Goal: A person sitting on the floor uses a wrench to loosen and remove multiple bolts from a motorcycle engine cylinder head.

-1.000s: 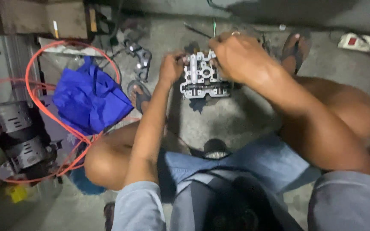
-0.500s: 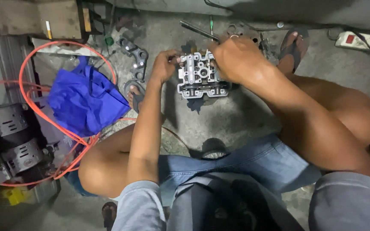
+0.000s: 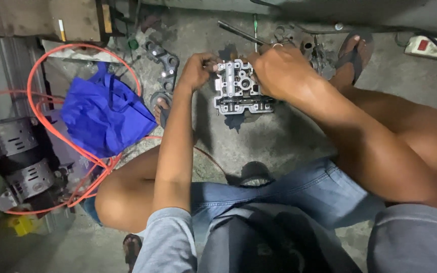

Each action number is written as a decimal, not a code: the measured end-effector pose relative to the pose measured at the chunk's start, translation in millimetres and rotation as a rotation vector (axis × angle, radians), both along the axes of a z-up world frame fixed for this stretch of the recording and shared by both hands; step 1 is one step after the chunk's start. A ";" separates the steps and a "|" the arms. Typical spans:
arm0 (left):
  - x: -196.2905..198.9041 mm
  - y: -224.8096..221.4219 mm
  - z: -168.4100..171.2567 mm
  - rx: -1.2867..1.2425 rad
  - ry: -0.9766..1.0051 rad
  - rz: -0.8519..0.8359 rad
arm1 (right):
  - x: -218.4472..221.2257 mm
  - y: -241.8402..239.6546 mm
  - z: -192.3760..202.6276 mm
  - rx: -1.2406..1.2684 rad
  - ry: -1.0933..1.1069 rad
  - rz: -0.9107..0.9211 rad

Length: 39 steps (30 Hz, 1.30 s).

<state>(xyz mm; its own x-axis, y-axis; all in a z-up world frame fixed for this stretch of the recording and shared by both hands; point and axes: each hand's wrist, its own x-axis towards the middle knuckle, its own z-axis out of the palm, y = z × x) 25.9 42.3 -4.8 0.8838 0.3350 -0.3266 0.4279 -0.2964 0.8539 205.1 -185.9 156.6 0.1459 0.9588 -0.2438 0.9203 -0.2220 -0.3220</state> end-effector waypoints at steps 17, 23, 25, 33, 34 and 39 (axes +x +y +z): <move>26.0 3.8 29.1 0.385 0.240 -0.193 | -5.0 -1.5 10.2 0.078 -0.058 0.056; -0.2 -27.7 15.2 0.269 0.088 0.177 | -7.3 4.1 9.6 0.022 -0.020 0.048; -8.1 -40.4 4.2 0.127 0.063 0.314 | -10.2 7.0 13.9 -0.002 -0.017 0.037; -18.3 -99.6 10.6 0.210 -0.024 0.639 | -13.5 3.7 7.5 0.069 -0.095 0.080; -20.8 -100.0 10.3 0.210 -0.025 0.634 | -13.4 3.7 9.8 0.069 -0.096 0.075; -28.7 -82.5 -0.1 0.217 -0.104 0.579 | -13.9 0.0 5.7 0.118 -0.208 0.057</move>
<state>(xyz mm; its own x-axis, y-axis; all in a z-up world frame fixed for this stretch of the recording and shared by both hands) -2.8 -40.2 -4.9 0.5623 0.8183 -0.1193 0.4891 -0.2129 0.8458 191.2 -185.9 162.3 0.1263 0.9869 -0.1005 0.9795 -0.1401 -0.1448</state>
